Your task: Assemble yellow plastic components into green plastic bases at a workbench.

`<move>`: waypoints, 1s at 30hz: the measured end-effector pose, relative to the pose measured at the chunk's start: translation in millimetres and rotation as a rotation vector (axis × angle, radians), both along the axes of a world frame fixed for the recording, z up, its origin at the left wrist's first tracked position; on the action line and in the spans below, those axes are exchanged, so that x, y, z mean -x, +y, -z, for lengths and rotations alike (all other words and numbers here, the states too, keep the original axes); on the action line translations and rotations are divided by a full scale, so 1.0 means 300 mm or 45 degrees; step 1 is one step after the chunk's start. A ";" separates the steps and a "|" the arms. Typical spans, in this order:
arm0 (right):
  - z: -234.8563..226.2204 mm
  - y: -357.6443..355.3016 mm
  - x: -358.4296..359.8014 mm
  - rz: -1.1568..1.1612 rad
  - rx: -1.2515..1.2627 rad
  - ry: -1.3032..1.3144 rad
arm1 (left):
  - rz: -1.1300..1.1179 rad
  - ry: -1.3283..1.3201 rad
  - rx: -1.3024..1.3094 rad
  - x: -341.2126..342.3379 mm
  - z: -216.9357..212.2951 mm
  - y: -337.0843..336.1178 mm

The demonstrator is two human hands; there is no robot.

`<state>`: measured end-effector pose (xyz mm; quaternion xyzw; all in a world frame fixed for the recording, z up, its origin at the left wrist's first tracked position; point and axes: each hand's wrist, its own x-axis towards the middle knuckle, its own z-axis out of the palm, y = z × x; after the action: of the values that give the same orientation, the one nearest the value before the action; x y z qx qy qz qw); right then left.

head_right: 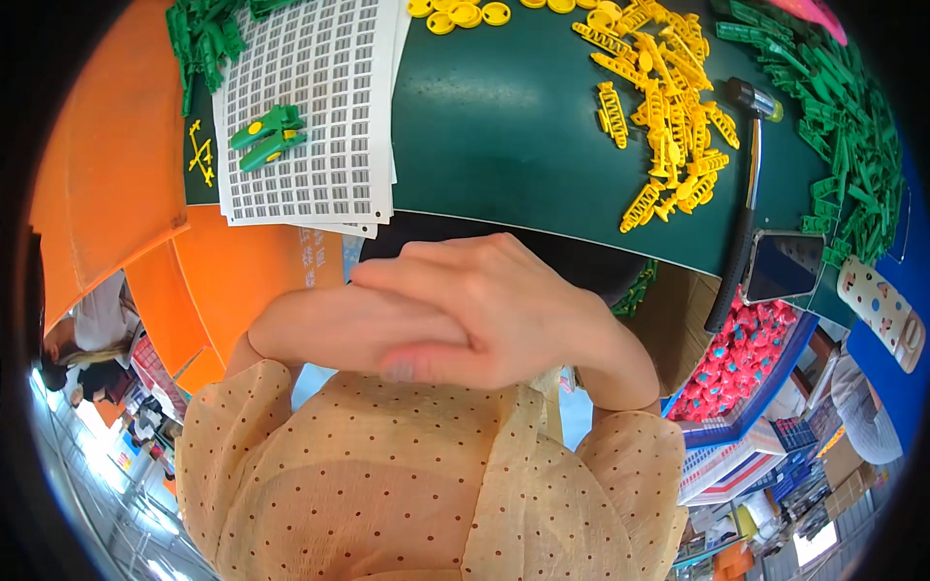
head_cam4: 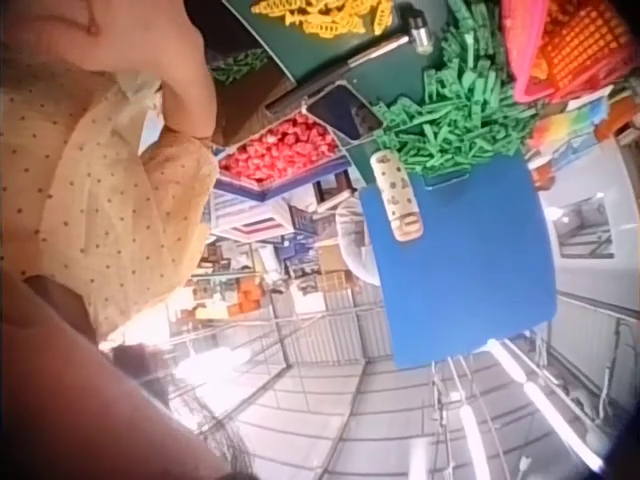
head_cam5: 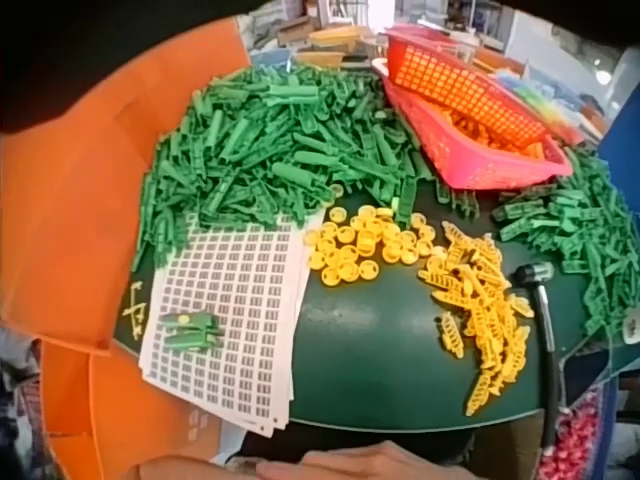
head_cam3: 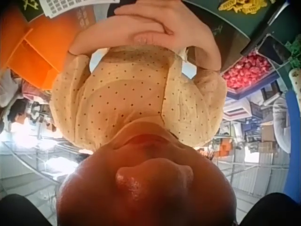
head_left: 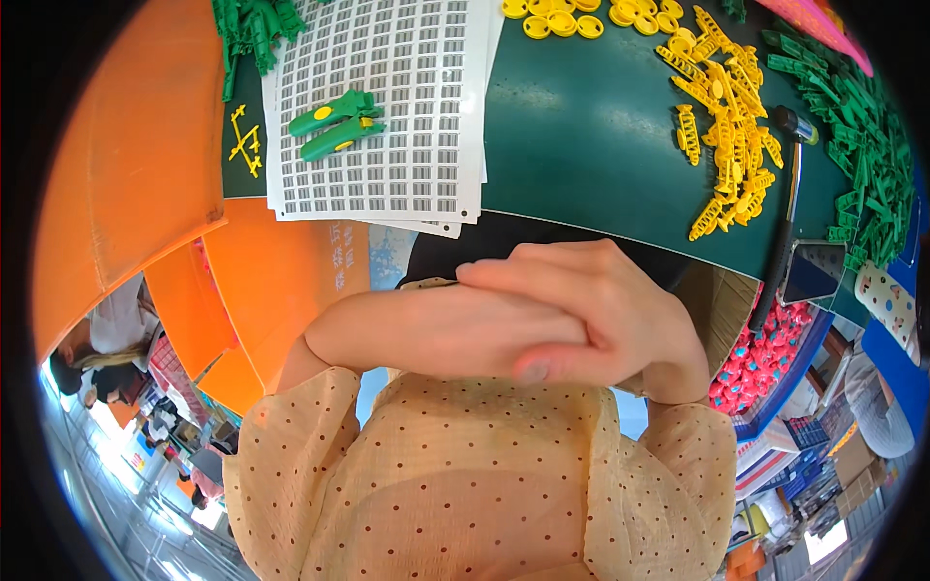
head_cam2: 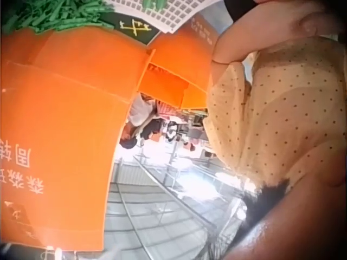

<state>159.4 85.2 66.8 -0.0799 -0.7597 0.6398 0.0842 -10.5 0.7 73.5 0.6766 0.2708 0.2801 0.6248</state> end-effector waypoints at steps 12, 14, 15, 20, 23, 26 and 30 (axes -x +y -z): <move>0.141 -0.144 -0.123 0.699 1.044 -0.188 | -0.284 0.163 -0.770 0.011 -0.016 0.101; 0.158 -0.210 -0.094 1.156 1.217 -0.030 | -0.700 0.061 -0.972 0.015 -0.049 0.194; 0.151 -0.237 -0.065 1.623 1.373 0.127 | -0.958 0.005 -0.991 -0.030 -0.063 0.220; 0.004 -0.244 0.183 1.709 1.033 0.408 | -1.346 -0.134 -1.366 -0.256 0.009 0.371; -0.035 -0.113 0.267 1.774 0.754 0.638 | -1.461 -0.364 -1.004 -0.244 -0.137 0.422; -0.013 -0.154 0.280 1.630 0.669 0.747 | -1.394 -0.481 -0.853 -0.249 -0.160 0.401; 0.215 -0.302 0.259 1.036 0.691 0.852 | -1.226 -0.688 -0.540 -0.240 -0.178 0.380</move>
<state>81.7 -5.4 2.2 -0.1773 -0.4093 0.7179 0.5345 61.6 114.7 127.0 0.4922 0.3167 0.7427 0.3253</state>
